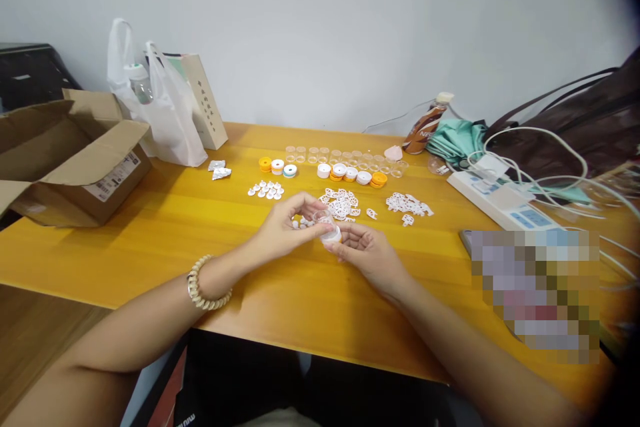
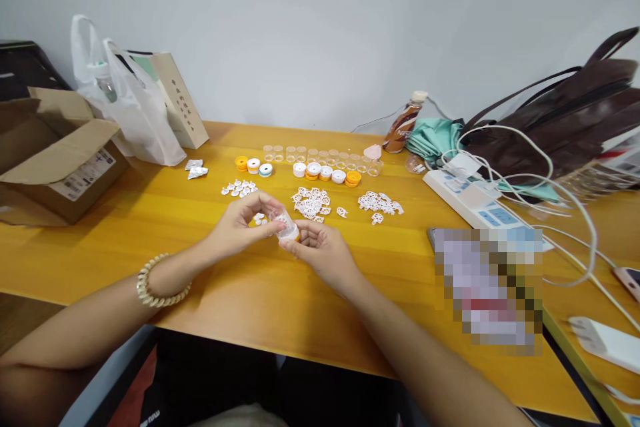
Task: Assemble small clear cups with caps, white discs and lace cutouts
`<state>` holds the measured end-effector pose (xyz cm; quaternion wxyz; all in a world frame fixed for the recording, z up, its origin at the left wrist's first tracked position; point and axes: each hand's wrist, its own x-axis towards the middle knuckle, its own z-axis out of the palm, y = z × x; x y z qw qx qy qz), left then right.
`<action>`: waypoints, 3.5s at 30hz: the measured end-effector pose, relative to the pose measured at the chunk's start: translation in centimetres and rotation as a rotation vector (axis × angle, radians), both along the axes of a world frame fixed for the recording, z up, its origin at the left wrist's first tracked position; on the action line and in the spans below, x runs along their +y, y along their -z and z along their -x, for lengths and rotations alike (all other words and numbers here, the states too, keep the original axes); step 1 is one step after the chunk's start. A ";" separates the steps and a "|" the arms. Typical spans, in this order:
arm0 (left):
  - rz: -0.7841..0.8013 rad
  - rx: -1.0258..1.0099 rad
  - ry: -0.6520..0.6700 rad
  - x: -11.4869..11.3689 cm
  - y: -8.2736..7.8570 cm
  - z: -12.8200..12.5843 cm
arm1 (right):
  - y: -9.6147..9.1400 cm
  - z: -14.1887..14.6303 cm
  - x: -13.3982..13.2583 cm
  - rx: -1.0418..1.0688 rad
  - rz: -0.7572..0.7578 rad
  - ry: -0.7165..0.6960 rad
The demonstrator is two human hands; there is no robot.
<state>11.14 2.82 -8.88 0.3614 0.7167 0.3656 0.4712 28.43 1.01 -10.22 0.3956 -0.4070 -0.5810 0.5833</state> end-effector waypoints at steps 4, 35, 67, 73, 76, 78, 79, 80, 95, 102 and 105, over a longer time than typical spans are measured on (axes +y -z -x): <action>0.027 -0.023 -0.056 -0.2 0.4 -0.3 | -0.1 0.2 -0.2 -0.024 -0.018 0.028; 0.338 -0.324 0.321 -0.1 0.2 0.1 | 0.2 0.0 0.0 0.175 0.105 -0.070; 0.275 -0.349 0.284 -0.1 0.9 -0.2 | 0.5 0.2 -0.1 0.172 0.084 -0.051; 0.252 -0.328 0.444 -0.5 0.0 0.5 | 0.3 0.1 -0.3 0.298 0.158 -0.175; 0.222 -0.314 0.412 -0.5 0.0 0.4 | 0.1 0.1 -0.4 0.309 0.146 -0.169; 0.194 -0.325 0.350 -0.6 0.2 0.2 | 0.0 0.2 -0.3 0.296 0.130 -0.144; 0.178 -0.333 0.313 -0.6 0.2 0.1 | 0.0 0.2 -0.3 0.284 0.121 -0.130; 0.163 -0.337 0.280 -0.6 0.2 0.0 | 0.0 0.2 -0.3 0.269 0.113 -0.117; 0.090 -0.264 0.205 -0.6 0.3 -0.1 | 0.3 0.1 -0.1 0.208 0.096 -0.071; 0.132 -0.258 0.233 -0.6 0.2 0.0 | 0.3 0.0 -0.1 0.197 0.079 -0.073; 0.210 -0.259 0.323 -0.5 0.1 0.3 | 0.3 0.1 -0.2 0.210 0.087 -0.091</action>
